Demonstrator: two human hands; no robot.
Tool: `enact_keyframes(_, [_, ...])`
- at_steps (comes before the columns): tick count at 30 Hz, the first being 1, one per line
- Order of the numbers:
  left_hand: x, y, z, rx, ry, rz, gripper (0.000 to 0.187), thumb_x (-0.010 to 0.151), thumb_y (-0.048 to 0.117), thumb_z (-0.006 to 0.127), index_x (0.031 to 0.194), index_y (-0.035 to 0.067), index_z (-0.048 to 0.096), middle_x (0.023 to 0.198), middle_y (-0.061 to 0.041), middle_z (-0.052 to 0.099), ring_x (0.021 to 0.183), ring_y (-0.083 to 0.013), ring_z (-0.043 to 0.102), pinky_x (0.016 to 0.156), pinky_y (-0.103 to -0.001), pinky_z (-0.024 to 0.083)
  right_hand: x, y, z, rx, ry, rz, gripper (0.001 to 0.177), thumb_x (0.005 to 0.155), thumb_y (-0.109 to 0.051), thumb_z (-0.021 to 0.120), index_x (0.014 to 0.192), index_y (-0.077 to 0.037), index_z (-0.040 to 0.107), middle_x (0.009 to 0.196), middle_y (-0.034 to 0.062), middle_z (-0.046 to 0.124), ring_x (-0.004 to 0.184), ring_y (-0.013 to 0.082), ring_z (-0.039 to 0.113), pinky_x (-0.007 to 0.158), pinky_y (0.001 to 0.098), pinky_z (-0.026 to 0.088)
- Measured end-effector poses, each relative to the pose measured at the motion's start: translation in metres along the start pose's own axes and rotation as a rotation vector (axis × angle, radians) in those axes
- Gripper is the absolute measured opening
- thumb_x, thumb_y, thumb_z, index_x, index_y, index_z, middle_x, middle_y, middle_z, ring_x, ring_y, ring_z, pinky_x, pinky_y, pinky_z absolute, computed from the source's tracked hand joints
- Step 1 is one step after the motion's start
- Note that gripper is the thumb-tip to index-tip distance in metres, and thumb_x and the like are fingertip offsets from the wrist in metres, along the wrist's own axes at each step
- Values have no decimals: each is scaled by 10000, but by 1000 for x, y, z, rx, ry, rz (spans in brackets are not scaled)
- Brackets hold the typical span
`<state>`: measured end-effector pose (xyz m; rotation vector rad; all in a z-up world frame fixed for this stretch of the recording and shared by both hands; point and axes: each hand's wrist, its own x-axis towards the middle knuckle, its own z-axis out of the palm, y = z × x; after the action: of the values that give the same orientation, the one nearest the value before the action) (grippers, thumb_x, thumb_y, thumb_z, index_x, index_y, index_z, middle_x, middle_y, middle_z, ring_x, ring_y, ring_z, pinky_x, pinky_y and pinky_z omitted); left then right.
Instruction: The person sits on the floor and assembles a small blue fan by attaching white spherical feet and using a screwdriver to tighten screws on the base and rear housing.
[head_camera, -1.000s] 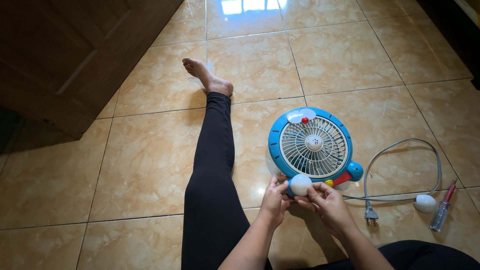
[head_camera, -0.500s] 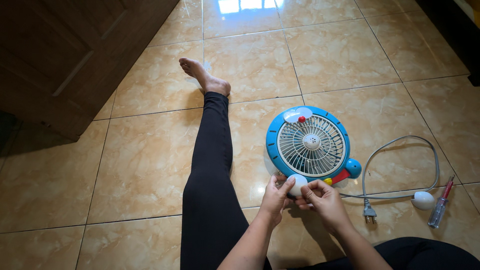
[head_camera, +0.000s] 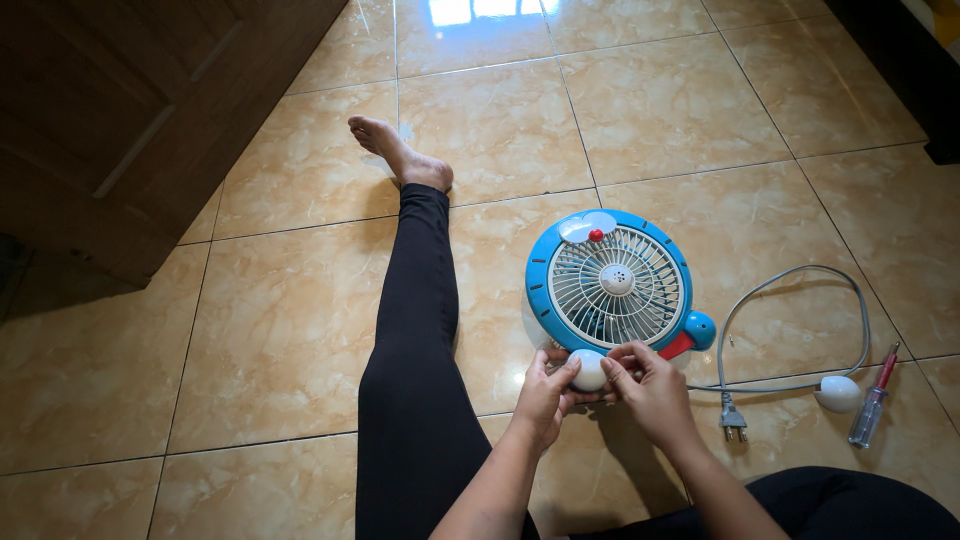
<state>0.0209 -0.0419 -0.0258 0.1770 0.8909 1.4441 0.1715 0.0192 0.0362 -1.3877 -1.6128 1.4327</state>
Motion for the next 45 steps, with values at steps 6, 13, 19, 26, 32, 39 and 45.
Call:
enact_keyframes(6, [1,-2,0,-21,3,13,369,970,152,654,1249,28,446,1212,-201,645,1009,-311,730,770,-435,653,-19,6,-6,-289,169,-377,164,892,-158,736,969,-15,716,842,77,723,702,118,732,610,281,573])
enact_keyframes(13, [1,-4,6,91,66,34,402,954,167,700,1226,18,445,1144,-193,684,946,-277,733,757,-402,655,-10,52,8,288,105,196,281,887,-160,763,782,-41,530,682,75,655,571,155,632,504,332,542])
enact_keyframes(19, [2,-7,8,175,108,89,384,941,148,706,1218,17,473,1085,-175,705,873,-241,733,714,-370,652,-13,63,27,563,231,137,373,885,-92,818,839,-66,450,771,40,563,675,134,568,590,328,524])
enact_keyframes(26, [5,-10,6,177,145,58,336,936,125,690,1184,17,490,1061,-173,706,826,-231,735,659,-368,653,-17,40,38,864,228,282,277,870,-94,754,955,-29,498,923,145,682,799,265,723,685,422,631])
enact_keyframes(32, [11,-14,0,277,185,137,321,923,108,710,1162,7,522,1029,-176,702,812,-232,730,643,-355,650,-7,45,39,898,13,134,321,871,-93,752,1135,54,643,1037,188,745,865,291,758,731,440,646])
enact_keyframes(39, [8,-1,0,120,131,20,357,909,186,693,1169,33,503,1029,-172,703,806,-250,747,666,-393,657,-6,42,35,930,-34,239,338,860,-140,762,1144,13,659,1022,130,761,854,258,761,742,399,612])
enact_keyframes(45, [6,6,-6,211,58,-14,411,934,265,724,1194,6,540,991,-147,733,738,-216,714,646,-323,592,-8,43,38,925,-15,402,351,888,-188,763,1179,-17,667,1024,123,763,806,239,724,788,374,573])
